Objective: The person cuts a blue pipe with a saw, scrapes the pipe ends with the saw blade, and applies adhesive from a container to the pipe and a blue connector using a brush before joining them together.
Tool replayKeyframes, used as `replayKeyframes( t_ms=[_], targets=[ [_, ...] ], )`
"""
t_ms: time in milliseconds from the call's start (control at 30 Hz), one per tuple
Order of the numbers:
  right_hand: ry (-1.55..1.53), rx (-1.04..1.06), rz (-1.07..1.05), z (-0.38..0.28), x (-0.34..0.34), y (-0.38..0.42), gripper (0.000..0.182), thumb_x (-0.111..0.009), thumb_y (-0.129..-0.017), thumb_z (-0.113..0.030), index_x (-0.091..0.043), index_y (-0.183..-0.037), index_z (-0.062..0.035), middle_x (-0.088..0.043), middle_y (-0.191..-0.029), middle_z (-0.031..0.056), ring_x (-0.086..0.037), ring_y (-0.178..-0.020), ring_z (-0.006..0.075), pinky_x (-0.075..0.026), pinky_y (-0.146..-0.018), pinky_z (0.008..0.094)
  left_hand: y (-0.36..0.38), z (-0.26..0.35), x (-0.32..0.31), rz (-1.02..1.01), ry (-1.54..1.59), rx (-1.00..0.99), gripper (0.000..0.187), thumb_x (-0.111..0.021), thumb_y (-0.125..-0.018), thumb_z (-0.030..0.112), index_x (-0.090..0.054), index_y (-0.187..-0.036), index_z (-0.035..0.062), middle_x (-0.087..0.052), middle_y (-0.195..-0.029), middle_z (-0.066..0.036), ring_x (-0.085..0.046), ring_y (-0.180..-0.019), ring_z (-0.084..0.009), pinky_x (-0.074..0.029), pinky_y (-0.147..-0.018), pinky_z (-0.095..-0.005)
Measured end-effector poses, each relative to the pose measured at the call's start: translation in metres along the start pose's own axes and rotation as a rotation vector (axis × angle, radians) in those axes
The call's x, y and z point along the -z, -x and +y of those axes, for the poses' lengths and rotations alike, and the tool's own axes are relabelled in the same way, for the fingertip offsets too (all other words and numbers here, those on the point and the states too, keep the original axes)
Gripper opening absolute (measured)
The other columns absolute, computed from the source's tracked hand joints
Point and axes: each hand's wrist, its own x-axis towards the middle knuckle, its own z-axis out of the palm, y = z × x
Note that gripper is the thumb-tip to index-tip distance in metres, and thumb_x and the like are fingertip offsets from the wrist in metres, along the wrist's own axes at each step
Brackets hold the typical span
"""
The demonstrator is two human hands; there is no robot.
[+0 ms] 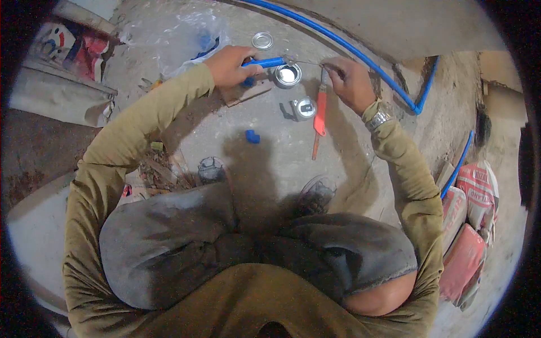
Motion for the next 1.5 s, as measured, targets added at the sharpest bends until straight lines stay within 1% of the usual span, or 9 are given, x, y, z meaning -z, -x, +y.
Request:
replayKeyframes(
  t_ms=[67,167,367,567,667,900,1167,1367,1500],
  targets=[
    [-0.002,-0.022,0.003,-0.001,0.001,-0.001,0.025,-0.06,-0.081,-0.009,-0.069,-0.104,-0.0067,-0.068,-0.094,0.0178,-0.066,-0.083,0.0376,-0.052,-0.075,0.0411,-0.003,-0.001,0.004,-0.079,0.031,0.007,0.038,-0.058,-0.092,0.033,-0.064,-0.116,0.0037,-0.067,-0.098,-0.021,-0.065,-0.09,-0.0346,-0.049,-0.082,-0.0413],
    [0.005,-0.046,0.014,0.001,0.002,-0.003,0.025,-0.06,-0.081,-0.009,-0.068,-0.105,-0.0078,-0.068,-0.094,0.0174,-0.066,-0.083,0.0373,-0.052,-0.075,0.0414,-0.002,0.005,0.004,-0.05,0.11,0.055,0.028,-0.06,-0.089,0.027,-0.065,-0.101,0.0026,-0.068,-0.089,-0.019,-0.065,-0.084,-0.0349,-0.05,-0.078,-0.0418],
    [0.011,-0.027,0.023,0.005,0.0,-0.005,0.024,-0.06,-0.083,-0.011,-0.068,-0.105,-0.0089,-0.069,-0.094,0.0163,-0.066,-0.084,0.0363,-0.052,-0.076,0.0414,-0.002,-0.004,0.0,0.077,-0.009,-0.082,0.03,-0.061,-0.086,0.026,-0.064,-0.105,0.0023,-0.067,-0.092,-0.022,-0.065,-0.086,-0.0361,-0.05,-0.08,-0.0427],
    [0.014,-0.027,0.011,0.009,-0.001,-0.003,0.024,-0.06,-0.083,-0.013,-0.069,-0.105,-0.0086,-0.069,-0.094,0.0164,-0.066,-0.085,0.0369,-0.052,-0.077,0.0418,0.0,0.01,0.009,0.0,-0.063,-0.072,0.036,-0.068,-0.082,0.021,-0.059,-0.115,0.008,-0.062,-0.103,-0.017,-0.061,-0.097,-0.0334,-0.047,-0.087,-0.0422],
    [0.018,-0.046,-0.012,0.011,0.0,0.0,0.023,-0.06,-0.083,-0.013,-0.069,-0.104,-0.0082,-0.069,-0.095,0.017,-0.066,-0.085,0.0376,-0.052,-0.077,0.0419,-0.004,0.004,0.007,0.021,-0.069,-0.139,0.038,-0.07,-0.081,0.02,-0.059,-0.115,0.008,-0.062,-0.104,-0.016,-0.06,-0.097,-0.0333,-0.047,-0.087,-0.0422],
    [-0.025,-0.162,-0.038,-0.002,0.003,0.003,0.019,-0.061,-0.085,-0.014,-0.07,-0.1,-0.0065,-0.069,-0.095,0.0184,-0.066,-0.085,0.0382,-0.052,-0.077,0.0417,-0.008,0.005,0.013,0.06,-0.03,-0.086,0.04,-0.07,-0.08,0.02,-0.058,-0.116,0.0075,-0.062,-0.1,-0.015,-0.06,-0.092,-0.0302,-0.047,-0.085,-0.0399],
    [-0.015,-0.104,0.038,-0.007,0.005,-0.001,0.018,-0.06,-0.088,-0.016,-0.071,-0.1,-0.006,-0.069,-0.092,0.019,-0.066,-0.083,0.0381,-0.053,-0.073,0.041,-0.009,0.0,0.01,0.043,-0.073,-0.082,0.044,-0.07,-0.081,0.021,-0.056,-0.119,0.0051,-0.061,-0.097,-0.016,-0.059,-0.09,-0.0314,-0.047,-0.083,-0.0408],
    [-0.025,-0.123,0.053,0.001,0.0,-0.003,0.02,-0.06,-0.088,-0.017,-0.071,-0.1,-0.0054,-0.069,-0.091,0.0196,-0.066,-0.082,0.0388,-0.052,-0.074,0.0417,-0.004,-0.002,0.007,0.126,-0.106,-0.167,0.041,-0.07,-0.078,0.014,-0.056,-0.116,0.0101,-0.057,-0.091,-0.015,-0.057,-0.088,-0.0335,-0.045,-0.081,-0.0433],
    [-0.029,-0.205,-0.05,0.0,0.003,-0.004,0.022,-0.059,-0.088,-0.019,-0.071,-0.099,-0.0048,-0.069,-0.088,0.0198,-0.066,-0.079,0.0378,-0.052,-0.074,0.041,-0.005,-0.001,0.009,0.089,-0.115,-0.164,0.047,-0.072,-0.079,0.021,-0.055,-0.12,0.0058,-0.059,-0.101,-0.017,-0.057,-0.092,-0.0321,-0.046,-0.086,-0.0411]
  ],
)
